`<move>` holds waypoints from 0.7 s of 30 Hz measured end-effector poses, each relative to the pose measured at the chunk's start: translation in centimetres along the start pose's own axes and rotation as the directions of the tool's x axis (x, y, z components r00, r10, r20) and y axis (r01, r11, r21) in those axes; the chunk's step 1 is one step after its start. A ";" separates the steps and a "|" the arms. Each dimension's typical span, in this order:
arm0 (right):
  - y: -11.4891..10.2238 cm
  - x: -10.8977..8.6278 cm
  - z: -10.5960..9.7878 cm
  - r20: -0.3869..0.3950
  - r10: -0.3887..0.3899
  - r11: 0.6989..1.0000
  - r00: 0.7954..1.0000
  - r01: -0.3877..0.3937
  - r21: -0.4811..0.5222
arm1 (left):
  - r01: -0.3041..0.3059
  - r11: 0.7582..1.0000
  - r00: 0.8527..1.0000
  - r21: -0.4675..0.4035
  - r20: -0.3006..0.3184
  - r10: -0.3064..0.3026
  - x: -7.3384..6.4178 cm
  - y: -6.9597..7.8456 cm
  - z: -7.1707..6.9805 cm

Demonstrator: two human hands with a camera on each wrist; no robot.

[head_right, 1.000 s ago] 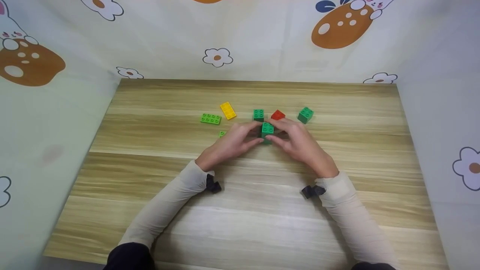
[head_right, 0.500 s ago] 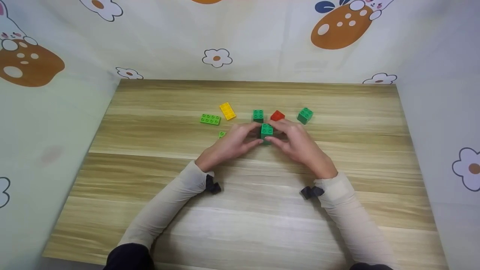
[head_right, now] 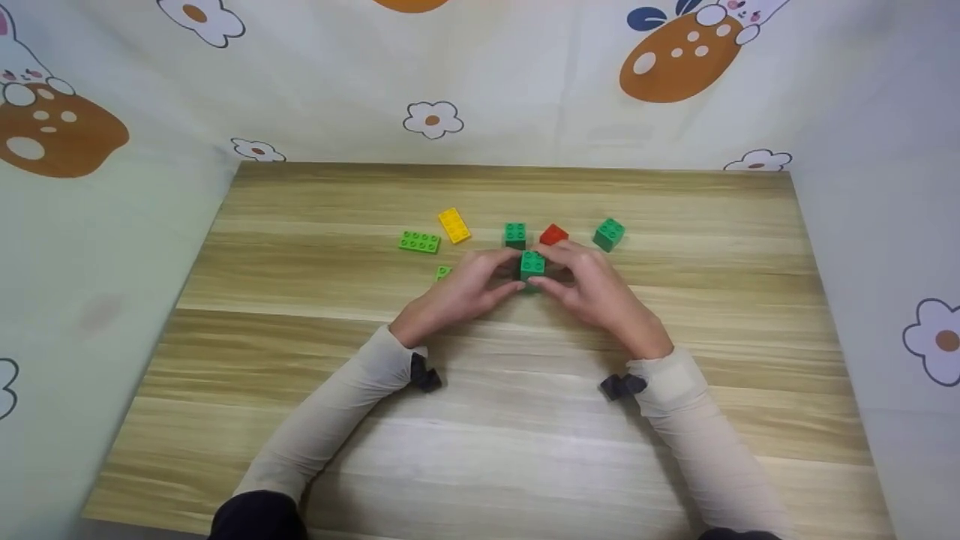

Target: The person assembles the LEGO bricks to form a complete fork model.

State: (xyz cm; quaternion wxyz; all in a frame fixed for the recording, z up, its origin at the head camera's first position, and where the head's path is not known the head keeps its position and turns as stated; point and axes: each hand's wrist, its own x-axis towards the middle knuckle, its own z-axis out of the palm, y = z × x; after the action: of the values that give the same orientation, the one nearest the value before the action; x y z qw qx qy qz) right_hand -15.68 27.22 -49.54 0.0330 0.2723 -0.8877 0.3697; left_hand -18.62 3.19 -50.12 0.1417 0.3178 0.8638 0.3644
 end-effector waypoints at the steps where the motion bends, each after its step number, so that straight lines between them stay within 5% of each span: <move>1: 0.1 0.0 0.0 0.001 -0.002 1.000 1.000 0.002 0.003 | 0.010 1.000 1.000 -0.001 0.006 -0.010 0.0 0.0 0.0; 21: 0.7 0.1 -0.1 -0.007 0.028 0.998 1.000 -0.027 0.057 | 0.021 1.000 0.999 -0.014 0.033 -0.020 0.1 0.0 0.0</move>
State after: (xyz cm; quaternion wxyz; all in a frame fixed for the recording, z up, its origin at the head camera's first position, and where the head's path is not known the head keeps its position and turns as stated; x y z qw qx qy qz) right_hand -16.11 27.66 -49.95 0.0235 0.2594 -0.8804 0.3963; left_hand -18.72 3.25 -50.12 0.1618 0.3138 0.8620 0.3637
